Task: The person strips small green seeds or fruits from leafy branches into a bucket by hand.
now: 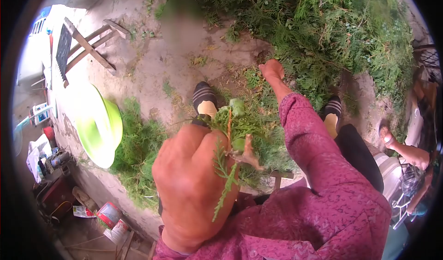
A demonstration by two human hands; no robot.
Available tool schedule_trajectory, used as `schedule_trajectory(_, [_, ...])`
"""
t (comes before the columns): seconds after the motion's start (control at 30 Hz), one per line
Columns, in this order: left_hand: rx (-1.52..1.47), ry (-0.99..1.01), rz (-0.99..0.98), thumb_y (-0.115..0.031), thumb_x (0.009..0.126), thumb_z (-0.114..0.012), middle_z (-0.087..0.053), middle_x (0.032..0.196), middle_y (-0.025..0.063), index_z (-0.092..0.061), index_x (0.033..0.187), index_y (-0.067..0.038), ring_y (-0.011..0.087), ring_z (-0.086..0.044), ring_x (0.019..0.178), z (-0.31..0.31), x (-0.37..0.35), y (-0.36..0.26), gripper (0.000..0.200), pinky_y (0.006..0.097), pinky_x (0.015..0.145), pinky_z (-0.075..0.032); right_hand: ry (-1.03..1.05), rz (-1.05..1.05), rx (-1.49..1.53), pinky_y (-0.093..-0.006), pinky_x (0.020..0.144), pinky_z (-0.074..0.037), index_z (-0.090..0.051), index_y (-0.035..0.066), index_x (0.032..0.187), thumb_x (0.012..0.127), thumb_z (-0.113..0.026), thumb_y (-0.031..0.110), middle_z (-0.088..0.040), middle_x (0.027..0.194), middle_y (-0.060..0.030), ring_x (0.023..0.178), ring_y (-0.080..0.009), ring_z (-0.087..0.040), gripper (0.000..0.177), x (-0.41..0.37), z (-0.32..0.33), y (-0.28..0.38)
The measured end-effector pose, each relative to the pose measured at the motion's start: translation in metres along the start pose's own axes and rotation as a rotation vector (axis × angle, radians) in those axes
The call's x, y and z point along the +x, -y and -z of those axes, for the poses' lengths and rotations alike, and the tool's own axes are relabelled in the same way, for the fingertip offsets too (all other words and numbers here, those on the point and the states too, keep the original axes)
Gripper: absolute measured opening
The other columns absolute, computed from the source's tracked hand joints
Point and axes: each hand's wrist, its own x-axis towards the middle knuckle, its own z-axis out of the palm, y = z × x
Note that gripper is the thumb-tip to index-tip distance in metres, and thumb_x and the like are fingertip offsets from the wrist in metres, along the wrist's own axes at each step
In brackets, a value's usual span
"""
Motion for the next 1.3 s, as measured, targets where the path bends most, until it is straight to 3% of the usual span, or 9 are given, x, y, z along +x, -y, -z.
schedule_trajectory(0.1, [-0.064,-0.077,0.025,-0.002,0.061,-0.061,-0.048,0.067,0.0112,-0.052,0.075,-0.003,0.0288,-0.049,0.056,0.002,0.002,-0.001,0.017,0.0373,0.05,-0.038,0.078,0.268,-0.378,-0.0327,0.051,-0.046,-0.06,0.003,0.083,0.078,-0.061,0.028,-0.06,0.072,-0.0097,0.062,-0.0189,-0.059,0.026,0.018,-0.012,-0.018])
schedule_trajectory(0.17, [-0.135,-0.139,0.04,-0.001,0.065,-0.06,-0.05,0.065,0.012,-0.052,0.076,-0.002,0.0288,-0.05,0.055,0.005,0.003,-0.004,0.014,0.0373,0.049,-0.039,0.426,-0.056,1.172,-0.025,0.038,-0.038,-0.055,0.005,0.075,0.078,-0.061,0.015,-0.051,0.059,-0.0046,0.047,-0.0097,-0.049,0.012,-0.018,0.013,-0.029])
schedule_trajectory(0.3, [-0.047,-0.248,0.095,-0.002,0.072,-0.057,-0.052,0.062,0.0143,-0.055,0.078,0.0,0.0281,-0.053,0.054,0.009,0.003,-0.004,0.007,0.0367,0.05,-0.04,0.781,0.173,1.603,-0.0189,0.034,-0.03,-0.054,0.003,0.073,0.075,-0.059,0.007,-0.05,0.059,-0.0012,0.044,-0.0057,-0.043,0.006,-0.096,0.066,-0.024])
schedule_trajectory(0.47, [-0.173,-0.223,0.165,-0.002,0.073,-0.057,-0.053,0.063,0.0151,-0.057,0.08,0.001,0.0298,-0.054,0.056,0.001,0.006,0.003,0.007,0.0356,0.051,-0.041,0.907,0.472,1.585,-0.0188,0.037,-0.031,-0.058,0.002,0.08,0.075,-0.059,0.008,-0.059,0.069,-0.0045,0.043,-0.0061,-0.043,0.008,-0.193,0.134,0.009])
schedule_trajectory(0.63, [-0.787,-0.026,0.133,-0.007,0.069,-0.065,-0.058,0.07,0.0152,-0.059,0.082,-0.001,0.0282,-0.057,0.062,-0.014,0.007,-0.005,0.015,0.0348,0.057,-0.044,1.04,0.76,1.534,-0.0195,0.04,-0.026,-0.059,0.001,0.084,0.075,-0.064,0.015,-0.052,0.061,0.0017,0.044,-0.004,-0.036,0.017,-0.235,0.169,0.031])
schedule_trajectory(0.9, [-0.797,0.095,0.138,-0.004,0.069,-0.062,-0.059,0.069,0.0153,-0.06,0.08,0.001,0.0254,-0.057,0.06,-0.008,0.003,-0.007,0.013,0.0322,0.057,-0.045,1.053,0.793,1.389,-0.0193,0.038,-0.025,-0.059,-0.003,0.081,0.072,-0.067,0.013,-0.051,0.06,0.0003,0.043,-0.0041,-0.037,0.02,-0.252,0.19,0.028])
schedule_trajectory(0.97, [-0.905,0.169,0.107,0.001,0.075,-0.06,-0.061,0.075,0.001,-0.062,0.089,0.001,0.0061,-0.053,0.065,-0.01,0.002,-0.004,0.015,0.0213,0.057,-0.044,1.089,0.814,1.374,-0.0189,0.039,-0.023,-0.059,0.0,0.081,0.074,-0.065,0.011,-0.047,0.058,0.0039,0.043,-0.0027,-0.033,0.015,-0.254,0.192,0.028])
schedule_trajectory(1.17, [-0.735,0.109,0.152,-0.003,0.076,-0.059,-0.057,0.066,-0.0009,-0.061,0.083,0.001,0.004,-0.047,0.058,-0.003,0.001,-0.009,0.008,0.0237,0.05,-0.04,1.086,0.753,1.281,-0.0193,0.038,-0.022,-0.059,-0.002,0.078,0.072,-0.065,0.011,-0.048,0.057,0.0027,0.041,-0.0028,-0.032,0.015,-0.259,0.193,0.033])
schedule_trajectory(1.3, [-0.453,-0.02,0.096,-0.005,0.075,-0.06,-0.054,0.06,-0.001,-0.06,0.083,0.003,0.004,-0.043,0.056,0.01,0.0,-0.009,0.011,0.0246,0.048,-0.037,1.141,0.995,1.287,-0.0195,0.038,-0.024,-0.057,-0.003,0.077,0.07,-0.063,0.015,-0.049,0.059,-0.0004,0.043,-0.0046,-0.035,0.02,-0.251,0.183,0.027])
